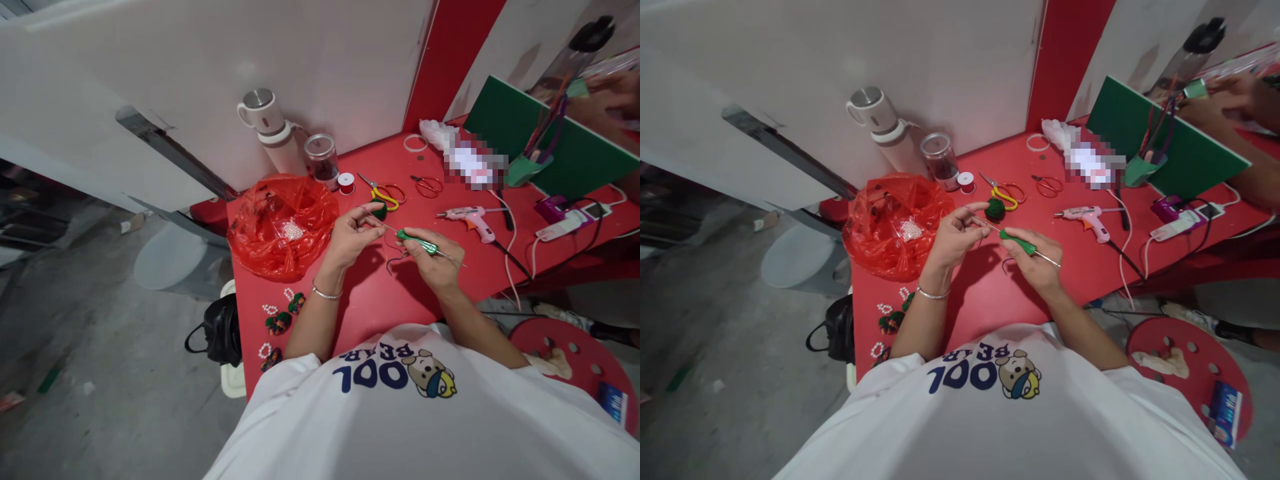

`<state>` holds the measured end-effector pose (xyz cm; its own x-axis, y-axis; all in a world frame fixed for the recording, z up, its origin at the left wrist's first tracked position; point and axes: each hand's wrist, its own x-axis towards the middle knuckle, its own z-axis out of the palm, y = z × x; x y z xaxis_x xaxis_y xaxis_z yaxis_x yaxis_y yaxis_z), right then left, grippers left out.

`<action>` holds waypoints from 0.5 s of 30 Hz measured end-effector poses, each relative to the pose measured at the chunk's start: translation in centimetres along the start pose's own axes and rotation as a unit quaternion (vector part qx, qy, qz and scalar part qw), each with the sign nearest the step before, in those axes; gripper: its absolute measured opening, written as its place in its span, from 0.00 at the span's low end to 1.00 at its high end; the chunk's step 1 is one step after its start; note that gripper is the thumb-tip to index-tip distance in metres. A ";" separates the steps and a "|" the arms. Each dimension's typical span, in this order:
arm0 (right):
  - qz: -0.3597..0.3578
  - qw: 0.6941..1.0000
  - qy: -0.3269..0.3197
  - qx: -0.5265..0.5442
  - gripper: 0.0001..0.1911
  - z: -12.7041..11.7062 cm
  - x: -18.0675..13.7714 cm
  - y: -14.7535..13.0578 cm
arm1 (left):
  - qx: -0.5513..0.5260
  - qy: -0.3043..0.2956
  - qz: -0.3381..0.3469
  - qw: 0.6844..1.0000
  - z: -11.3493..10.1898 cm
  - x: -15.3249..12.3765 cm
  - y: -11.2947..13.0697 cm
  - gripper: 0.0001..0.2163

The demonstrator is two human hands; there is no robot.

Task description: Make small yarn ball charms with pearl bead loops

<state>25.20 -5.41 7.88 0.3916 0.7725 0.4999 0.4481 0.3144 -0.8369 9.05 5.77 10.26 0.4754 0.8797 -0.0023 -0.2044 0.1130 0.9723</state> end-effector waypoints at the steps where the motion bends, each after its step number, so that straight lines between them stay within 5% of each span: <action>1: 0.008 1.000 0.003 0.002 0.12 0.2 -0.1 0.0 | 0.002 0.004 -0.006 1.000 0.1 0.0 0.1 0.26; 9: 0.051 0.996 0.049 0.048 0.13 2.2 -1.4 1.1 | -0.015 0.014 0.000 1.000 1.2 -0.3 0.1 0.34; 15: 0.053 0.985 0.095 0.134 0.14 4.2 -3.1 1.1 | -0.114 -0.005 -0.066 0.991 1.4 -0.6 0.6 0.40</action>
<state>21.13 -5.19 4.43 0.5790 0.6997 0.4186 0.1787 0.3920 -0.9025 9.82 4.68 11.13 0.5191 0.8460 -0.1218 -0.3275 0.3285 0.8859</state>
